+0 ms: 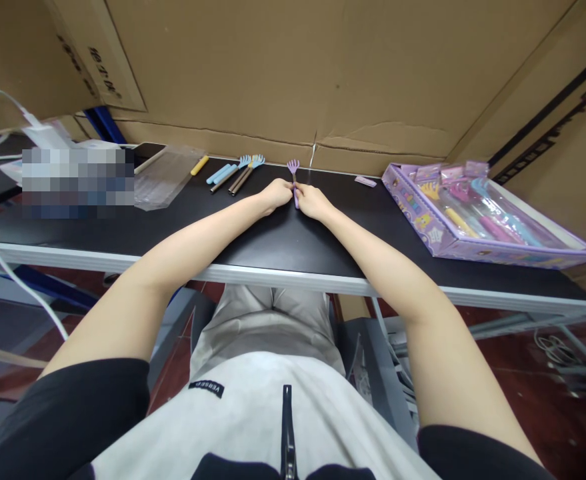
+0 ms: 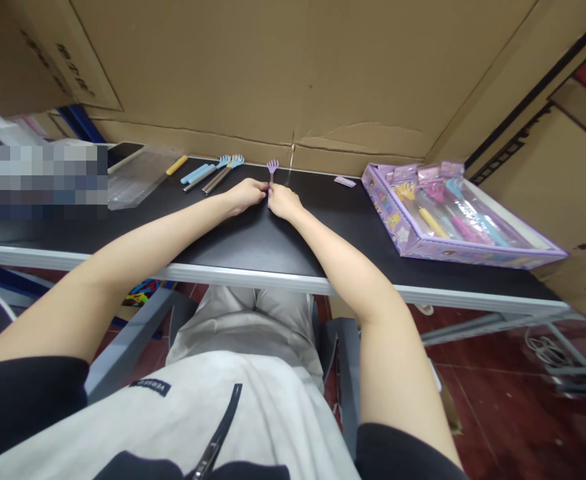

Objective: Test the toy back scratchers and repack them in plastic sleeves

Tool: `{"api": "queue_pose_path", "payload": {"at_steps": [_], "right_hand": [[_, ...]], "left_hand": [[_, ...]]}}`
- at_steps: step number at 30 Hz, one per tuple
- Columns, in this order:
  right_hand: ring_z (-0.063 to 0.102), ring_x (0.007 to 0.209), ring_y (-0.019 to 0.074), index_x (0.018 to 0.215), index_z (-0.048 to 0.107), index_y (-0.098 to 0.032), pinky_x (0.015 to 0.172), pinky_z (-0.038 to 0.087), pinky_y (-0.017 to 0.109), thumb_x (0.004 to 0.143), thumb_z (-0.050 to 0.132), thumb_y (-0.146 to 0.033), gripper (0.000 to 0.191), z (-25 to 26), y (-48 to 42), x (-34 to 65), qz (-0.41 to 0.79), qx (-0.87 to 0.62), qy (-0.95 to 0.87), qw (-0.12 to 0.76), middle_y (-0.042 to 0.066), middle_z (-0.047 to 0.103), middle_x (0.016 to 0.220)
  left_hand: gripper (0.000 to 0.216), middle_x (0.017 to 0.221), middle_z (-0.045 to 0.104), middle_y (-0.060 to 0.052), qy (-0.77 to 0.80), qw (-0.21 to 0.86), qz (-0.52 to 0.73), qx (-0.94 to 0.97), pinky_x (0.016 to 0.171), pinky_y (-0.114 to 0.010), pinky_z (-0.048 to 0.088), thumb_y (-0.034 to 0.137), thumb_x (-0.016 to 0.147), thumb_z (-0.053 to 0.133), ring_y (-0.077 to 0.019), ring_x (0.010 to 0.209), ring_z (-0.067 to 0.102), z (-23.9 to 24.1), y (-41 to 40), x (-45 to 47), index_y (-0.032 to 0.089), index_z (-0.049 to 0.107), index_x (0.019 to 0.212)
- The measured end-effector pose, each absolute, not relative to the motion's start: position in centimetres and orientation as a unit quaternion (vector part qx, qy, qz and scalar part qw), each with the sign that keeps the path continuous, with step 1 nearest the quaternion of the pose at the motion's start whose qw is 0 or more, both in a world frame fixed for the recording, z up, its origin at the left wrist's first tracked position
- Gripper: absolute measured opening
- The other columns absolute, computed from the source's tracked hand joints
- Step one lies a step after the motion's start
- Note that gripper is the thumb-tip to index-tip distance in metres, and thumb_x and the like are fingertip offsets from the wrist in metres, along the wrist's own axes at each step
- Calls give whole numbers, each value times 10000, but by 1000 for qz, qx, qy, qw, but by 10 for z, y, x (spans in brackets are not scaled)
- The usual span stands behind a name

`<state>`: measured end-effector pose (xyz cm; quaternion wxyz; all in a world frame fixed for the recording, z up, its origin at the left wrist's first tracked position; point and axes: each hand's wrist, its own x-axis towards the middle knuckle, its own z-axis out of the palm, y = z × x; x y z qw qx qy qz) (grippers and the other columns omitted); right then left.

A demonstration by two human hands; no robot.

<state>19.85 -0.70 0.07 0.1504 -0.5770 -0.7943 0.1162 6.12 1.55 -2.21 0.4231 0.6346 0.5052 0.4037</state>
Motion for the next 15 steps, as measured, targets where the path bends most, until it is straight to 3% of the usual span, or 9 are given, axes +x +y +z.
{"api": "queue_pose_path", "payload": {"at_steps": [2, 4, 8, 12, 15], "right_hand": [[619, 1518, 314, 1558, 666, -110, 1261, 458, 399, 1158, 360, -176, 508, 2, -6, 199, 116, -577, -795, 148, 190, 662, 1589], [603, 1535, 314, 1564, 660, -92, 1276, 445, 399, 1151, 350, -151, 520, 4, -4, 202, 114, -578, -793, 157, 197, 648, 1602], [525, 1603, 305, 1645, 566, -36, 1346, 374, 417, 1125, 384, -121, 557, 7, 5, 219, 85, -589, -781, 189, 210, 564, 1680], [408, 1676, 333, 1705, 467, -4, 1381, 331, 478, 1125, 458, -182, 607, 10, 11, 237, 71, -613, -771, 155, 237, 423, 1766], [359, 1698, 345, 1713, 465, -19, 1392, 308, 485, 1137, 481, -218, 609, 12, 9, 243, 86, -618, -778, 75, 238, 359, 1795]], "left_hand": [[349, 1046, 859, -91, 522, 351, 373, 682, 1150, -342, 525, -3, 789, 565, -273, 1216, 753, -20, 17, 56, 146, 836, 950], [457, 1309, 832, -129, 543, 267, 310, 733, 1200, -329, 496, 15, 848, 546, -292, 1373, 706, -17, 17, 50, 138, 852, 1164], [576, 1722, 535, -186, 563, 130, 146, 803, 1352, -383, 343, 145, 1044, 454, -299, 1639, 470, -9, 14, 37, 73, 642, 1583], [644, 1845, 288, -202, 556, 104, 49, 823, 1393, -585, 227, 299, 1156, 314, -319, 1737, 255, -1, 5, 27, 81, 376, 1759], [648, 1845, 286, -205, 545, 96, 31, 832, 1399, -529, 225, 309, 1165, 301, -294, 1738, 251, 1, 3, 24, 75, 350, 1767]]}}
